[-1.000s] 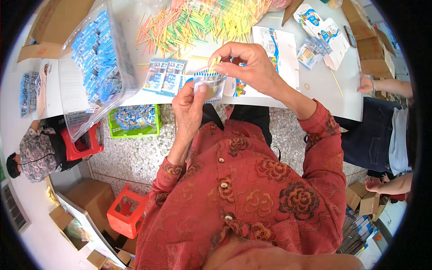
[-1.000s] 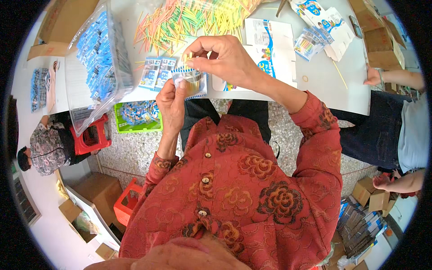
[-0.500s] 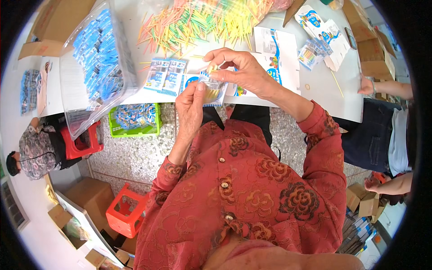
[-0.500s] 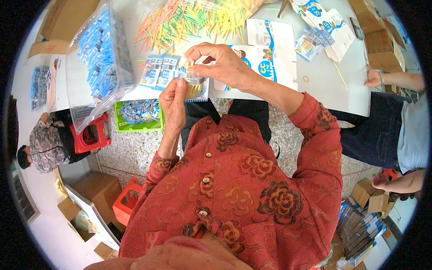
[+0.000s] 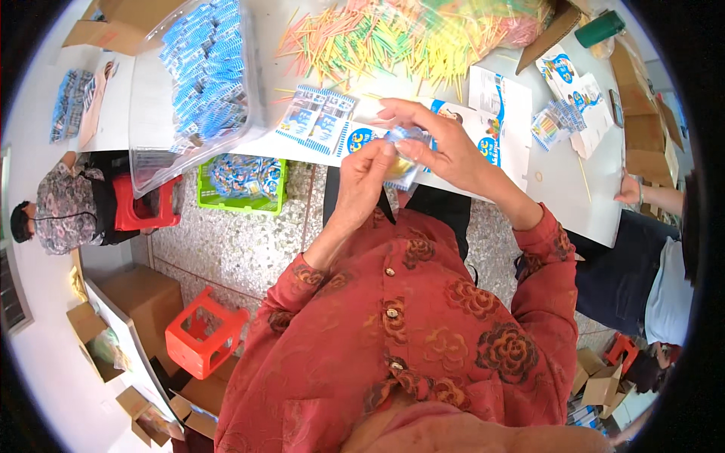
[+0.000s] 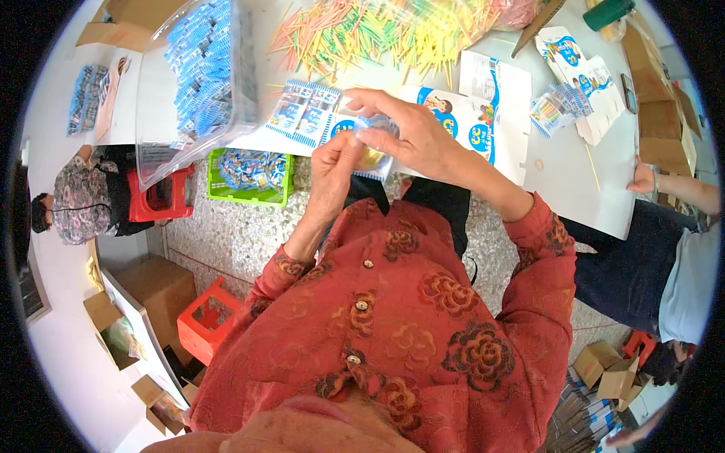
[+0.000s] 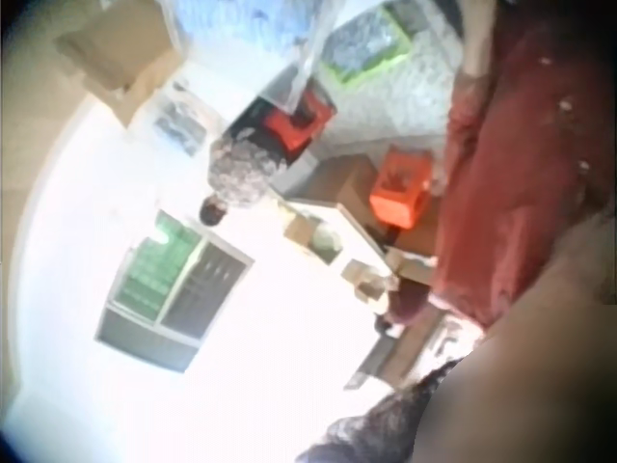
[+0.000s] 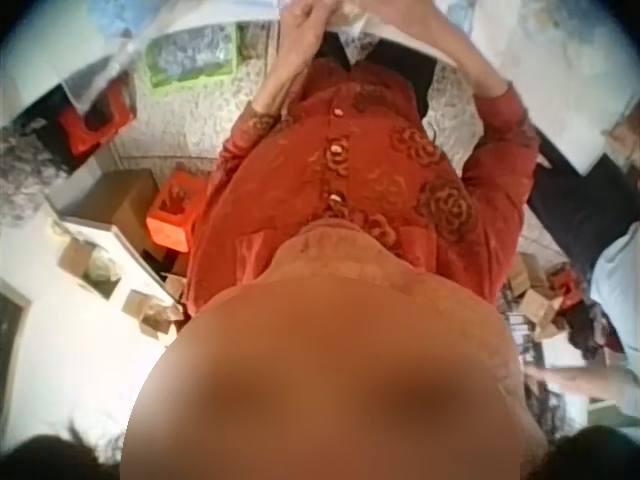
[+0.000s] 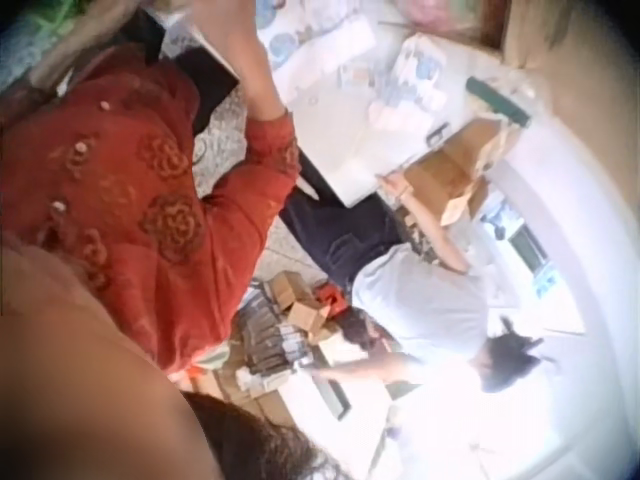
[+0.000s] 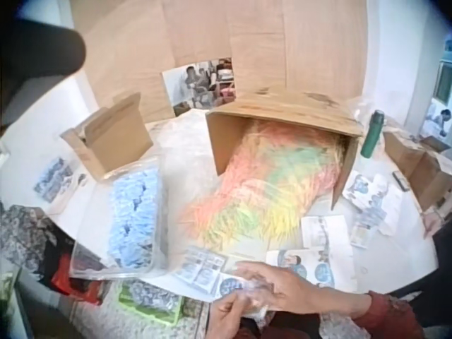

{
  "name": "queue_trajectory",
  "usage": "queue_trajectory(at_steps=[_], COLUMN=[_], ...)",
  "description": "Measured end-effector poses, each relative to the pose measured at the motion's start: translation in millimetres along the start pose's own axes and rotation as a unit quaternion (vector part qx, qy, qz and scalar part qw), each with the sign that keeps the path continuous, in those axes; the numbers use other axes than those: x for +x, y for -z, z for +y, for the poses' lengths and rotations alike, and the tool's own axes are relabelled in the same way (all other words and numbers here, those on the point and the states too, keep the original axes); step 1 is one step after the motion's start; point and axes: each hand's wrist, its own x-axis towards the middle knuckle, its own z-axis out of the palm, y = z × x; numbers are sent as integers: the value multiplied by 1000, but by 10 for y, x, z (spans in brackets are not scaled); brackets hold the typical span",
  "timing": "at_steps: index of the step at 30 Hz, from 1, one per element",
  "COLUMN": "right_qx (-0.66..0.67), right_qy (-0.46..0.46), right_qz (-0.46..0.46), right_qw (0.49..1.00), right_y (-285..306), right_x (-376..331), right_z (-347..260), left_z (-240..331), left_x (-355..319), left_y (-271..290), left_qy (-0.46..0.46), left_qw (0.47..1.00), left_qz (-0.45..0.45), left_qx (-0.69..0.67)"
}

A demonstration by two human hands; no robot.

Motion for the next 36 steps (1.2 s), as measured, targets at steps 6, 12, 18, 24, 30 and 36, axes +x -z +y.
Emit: queue_trajectory(at_steps=[6, 12, 18, 24, 30, 36], right_qx=[19, 44, 102, 73, 29, -234], right_qy=[-87, -36, -91, -90, -113, -149], right_qz=[59, 116, 70, 108, 156, 370], right_qw=[994, 992, 988, 987, 981, 887], right_y=[24, 23, -42, 119, 338, 1394], right_x=[-46, -128, -288, -568, -895, -1285], right_z=[125, 284, 289, 262, 375, 954], left_z=[23, -110, -90, -199, -210, -135], left_x=[62, 70, 59, 68, 75, 96], left_y=[75, 103, -1, -157, -452, -241], left_qy=[-47, -1, -2, -21, -29, -34], left_qw=[997, 994, 999, 999, 994, 995], left_qz=[65, 52, 40, -3, -53, -22], left_qx=[-16, 96, 18, 33, 92, 94])
